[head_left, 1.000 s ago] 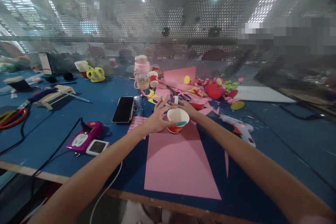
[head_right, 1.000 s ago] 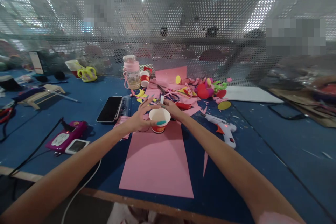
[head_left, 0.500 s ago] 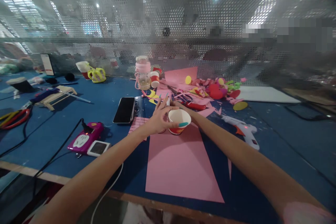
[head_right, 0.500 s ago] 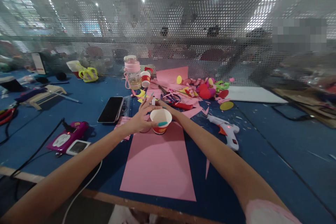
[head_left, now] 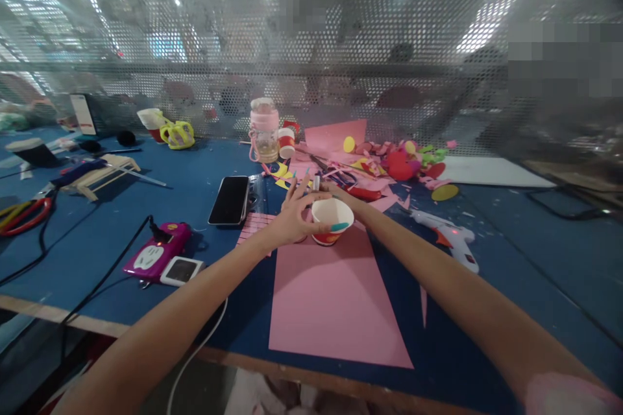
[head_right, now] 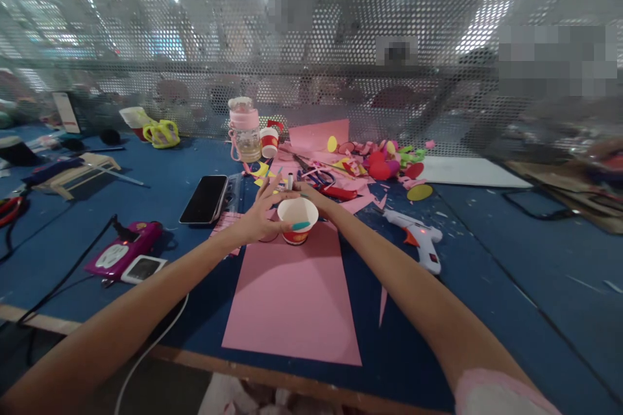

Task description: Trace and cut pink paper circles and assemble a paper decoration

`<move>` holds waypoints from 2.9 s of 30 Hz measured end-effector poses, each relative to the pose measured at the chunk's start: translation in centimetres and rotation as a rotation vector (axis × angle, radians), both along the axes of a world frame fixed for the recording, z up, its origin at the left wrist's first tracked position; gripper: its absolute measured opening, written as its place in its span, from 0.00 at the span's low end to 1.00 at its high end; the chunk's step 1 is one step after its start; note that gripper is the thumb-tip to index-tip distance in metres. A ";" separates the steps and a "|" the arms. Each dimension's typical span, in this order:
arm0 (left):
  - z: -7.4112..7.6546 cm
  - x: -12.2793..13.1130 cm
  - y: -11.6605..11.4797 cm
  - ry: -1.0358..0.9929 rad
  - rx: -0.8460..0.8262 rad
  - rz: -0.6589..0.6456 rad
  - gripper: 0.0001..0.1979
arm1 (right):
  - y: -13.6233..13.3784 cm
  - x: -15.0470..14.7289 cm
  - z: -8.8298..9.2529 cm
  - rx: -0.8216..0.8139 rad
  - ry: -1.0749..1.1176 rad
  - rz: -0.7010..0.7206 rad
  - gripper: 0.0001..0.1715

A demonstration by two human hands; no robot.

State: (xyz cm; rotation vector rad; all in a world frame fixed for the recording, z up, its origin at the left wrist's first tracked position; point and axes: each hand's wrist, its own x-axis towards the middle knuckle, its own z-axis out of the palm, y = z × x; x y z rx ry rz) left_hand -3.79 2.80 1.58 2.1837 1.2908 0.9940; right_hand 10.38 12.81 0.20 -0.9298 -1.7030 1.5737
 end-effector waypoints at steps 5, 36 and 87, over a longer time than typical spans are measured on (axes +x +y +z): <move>-0.2 0.1 -0.1 -0.006 -0.029 0.031 0.31 | -1.2 1.2 0.0 -0.006 0.011 -0.096 0.18; 0.0 0.3 -0.7 0.010 -0.045 0.046 0.28 | -11.7 6.6 -0.4 0.216 0.009 -0.435 0.22; 0.7 -0.3 -0.4 -0.057 -0.204 0.001 0.33 | -16.3 -3.3 -0.2 1.619 -1.393 -0.037 0.20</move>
